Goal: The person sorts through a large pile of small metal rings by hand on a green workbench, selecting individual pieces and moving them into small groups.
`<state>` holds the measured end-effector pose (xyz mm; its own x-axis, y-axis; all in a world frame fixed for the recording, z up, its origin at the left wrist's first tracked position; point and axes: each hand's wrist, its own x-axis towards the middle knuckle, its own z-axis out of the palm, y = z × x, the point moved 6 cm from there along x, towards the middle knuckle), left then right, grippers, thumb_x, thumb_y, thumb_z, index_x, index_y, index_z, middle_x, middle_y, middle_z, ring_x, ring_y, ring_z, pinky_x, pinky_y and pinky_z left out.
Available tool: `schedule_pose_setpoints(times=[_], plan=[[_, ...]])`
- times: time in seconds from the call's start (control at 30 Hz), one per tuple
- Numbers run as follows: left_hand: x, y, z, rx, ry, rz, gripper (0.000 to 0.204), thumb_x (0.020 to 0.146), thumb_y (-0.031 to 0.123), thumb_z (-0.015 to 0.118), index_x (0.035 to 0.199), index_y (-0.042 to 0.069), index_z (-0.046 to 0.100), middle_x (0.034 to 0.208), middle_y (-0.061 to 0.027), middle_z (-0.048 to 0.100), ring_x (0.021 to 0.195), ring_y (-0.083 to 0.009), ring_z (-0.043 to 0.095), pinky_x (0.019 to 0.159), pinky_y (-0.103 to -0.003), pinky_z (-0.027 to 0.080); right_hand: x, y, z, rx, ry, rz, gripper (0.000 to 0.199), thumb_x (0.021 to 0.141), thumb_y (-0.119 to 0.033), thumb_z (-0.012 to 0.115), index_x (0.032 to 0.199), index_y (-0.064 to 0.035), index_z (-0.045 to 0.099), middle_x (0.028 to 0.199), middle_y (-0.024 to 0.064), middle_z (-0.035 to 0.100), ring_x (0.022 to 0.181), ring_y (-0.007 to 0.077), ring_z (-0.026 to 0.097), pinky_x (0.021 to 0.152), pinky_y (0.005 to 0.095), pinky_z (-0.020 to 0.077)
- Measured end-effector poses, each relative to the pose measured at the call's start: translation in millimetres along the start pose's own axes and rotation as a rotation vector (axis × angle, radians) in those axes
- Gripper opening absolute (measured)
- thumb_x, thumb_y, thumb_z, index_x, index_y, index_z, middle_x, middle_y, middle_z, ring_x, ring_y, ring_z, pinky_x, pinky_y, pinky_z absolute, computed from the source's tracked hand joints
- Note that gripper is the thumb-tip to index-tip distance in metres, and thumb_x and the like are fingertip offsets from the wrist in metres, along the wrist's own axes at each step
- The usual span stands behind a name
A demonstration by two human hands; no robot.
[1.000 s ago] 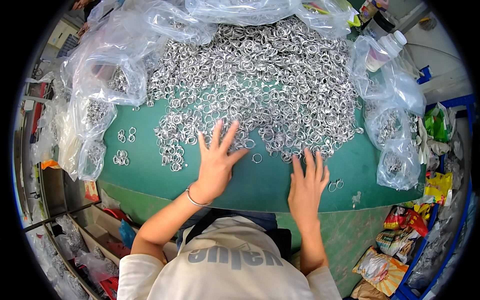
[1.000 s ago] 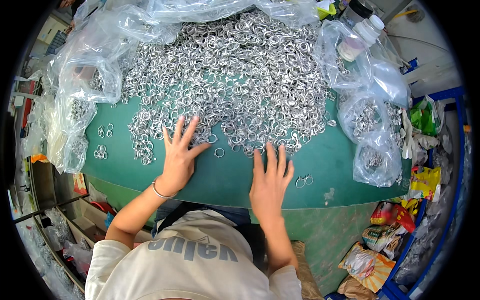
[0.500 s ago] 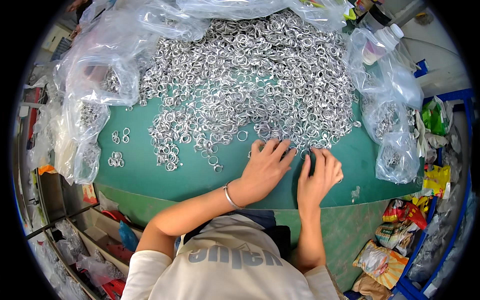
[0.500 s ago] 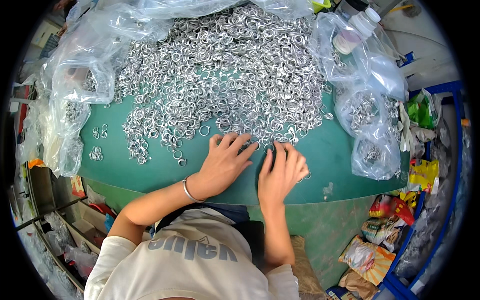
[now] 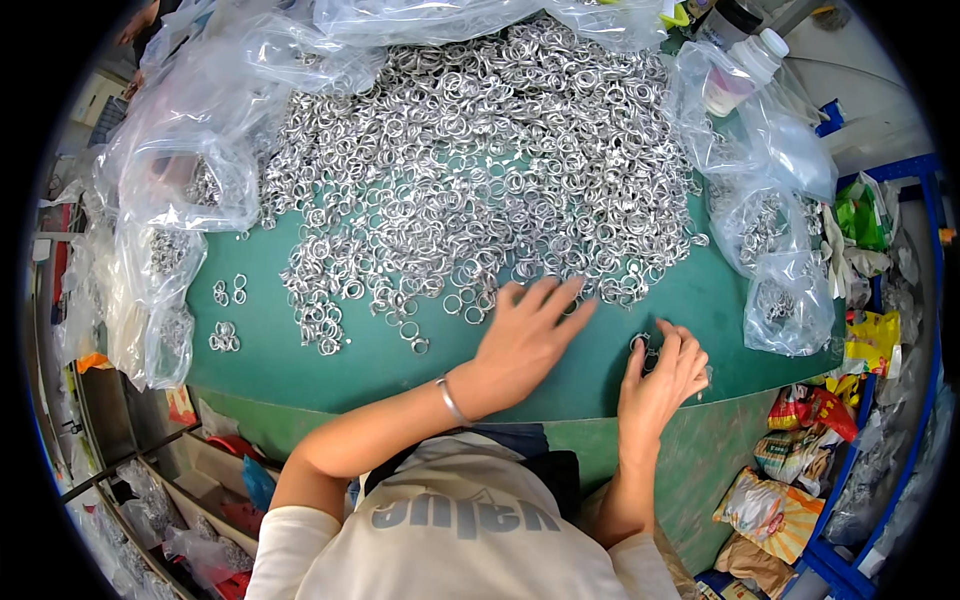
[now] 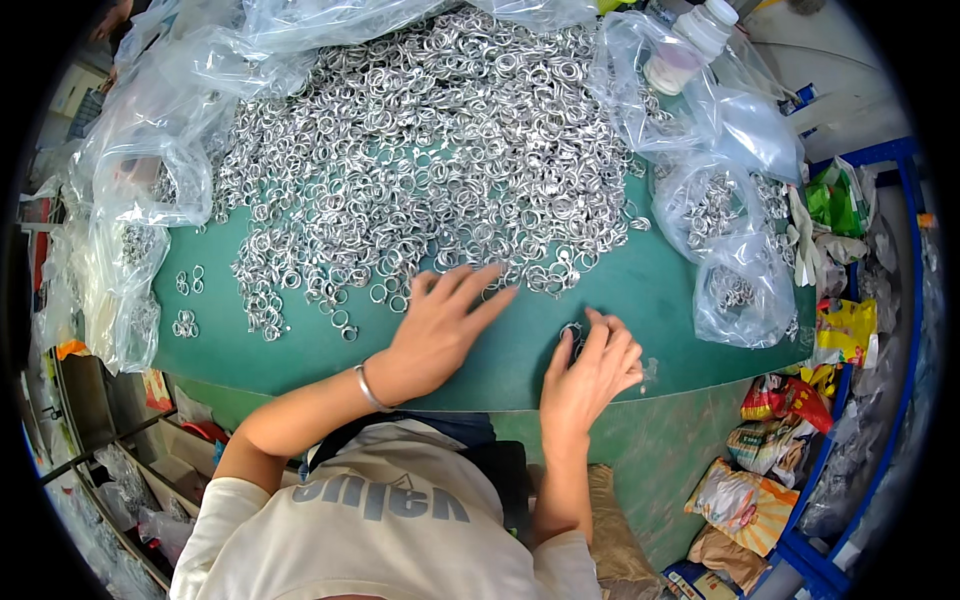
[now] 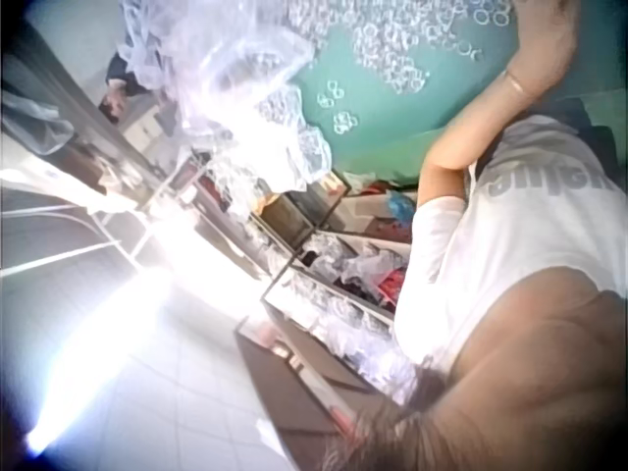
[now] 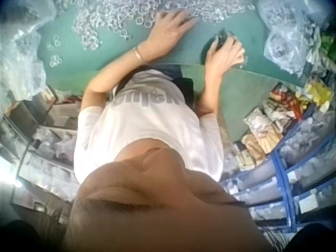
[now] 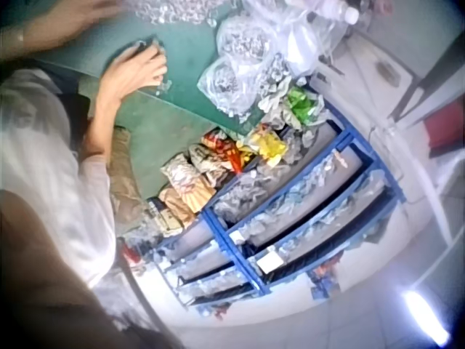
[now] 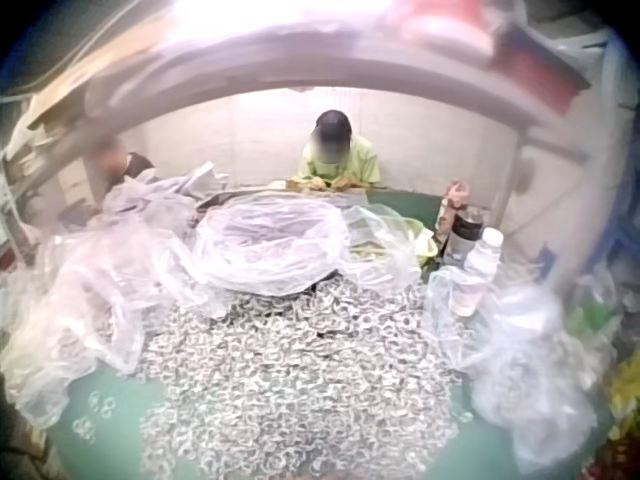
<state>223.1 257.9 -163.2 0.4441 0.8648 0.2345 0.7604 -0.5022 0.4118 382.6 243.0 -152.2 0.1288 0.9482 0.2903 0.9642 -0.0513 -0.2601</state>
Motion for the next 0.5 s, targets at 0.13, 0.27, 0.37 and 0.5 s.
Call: schedule_pose_setpoints(times=[0.13,0.27,0.37,0.5], plan=[[27,8,19,0.124,0.012,0.107,0.052,0.081,0.009,0.054,0.133,0.013,0.051,0.147,-0.0063,0.036,0.132,-0.0327,0.034,0.102,-0.063,0.026,24,-23,12,0.079,0.005,-0.147,0.029,0.084,-0.008,0.062,0.112,-0.0074,0.061,0.122,0.0122,0.051,0.115,0.0326,0.045,0.095,0.0468,0.0309],[15,-6,22,0.142,-0.069,0.073,0.048,0.081,0.008,0.054,0.129,0.012,0.053,0.147,-0.0048,0.037,0.135,-0.033,0.032,0.102,-0.071,0.02,20,-22,22,0.099,-0.018,-0.19,0.02,0.083,-0.006,0.063,0.102,-0.006,0.063,0.124,0.0126,0.05,0.117,0.0345,0.044,0.096,0.0485,0.0302],[-6,-14,5,0.151,-0.12,0.023,0.042,0.079,0.005,0.055,0.121,0.01,0.059,0.145,-0.0057,0.038,0.135,-0.0325,0.032,0.102,-0.072,0.019,7,-20,15,0.176,-0.059,-0.195,0.013,0.081,-0.005,0.065,0.093,-0.007,0.065,0.114,0.0098,0.054,0.107,0.0306,0.048,0.09,0.0451,0.0319],[-31,-28,-13,0.183,-0.088,-0.111,0.037,0.076,0.0,0.056,0.113,0.007,0.062,0.145,-0.0088,0.039,0.136,-0.0341,0.031,0.102,-0.072,0.019,2,-8,14,0.265,-0.046,-0.132,0.01,0.08,-0.004,0.066,0.09,-0.0066,0.066,0.098,0.0068,0.06,0.092,0.0249,0.053,0.084,0.0391,0.0338]])
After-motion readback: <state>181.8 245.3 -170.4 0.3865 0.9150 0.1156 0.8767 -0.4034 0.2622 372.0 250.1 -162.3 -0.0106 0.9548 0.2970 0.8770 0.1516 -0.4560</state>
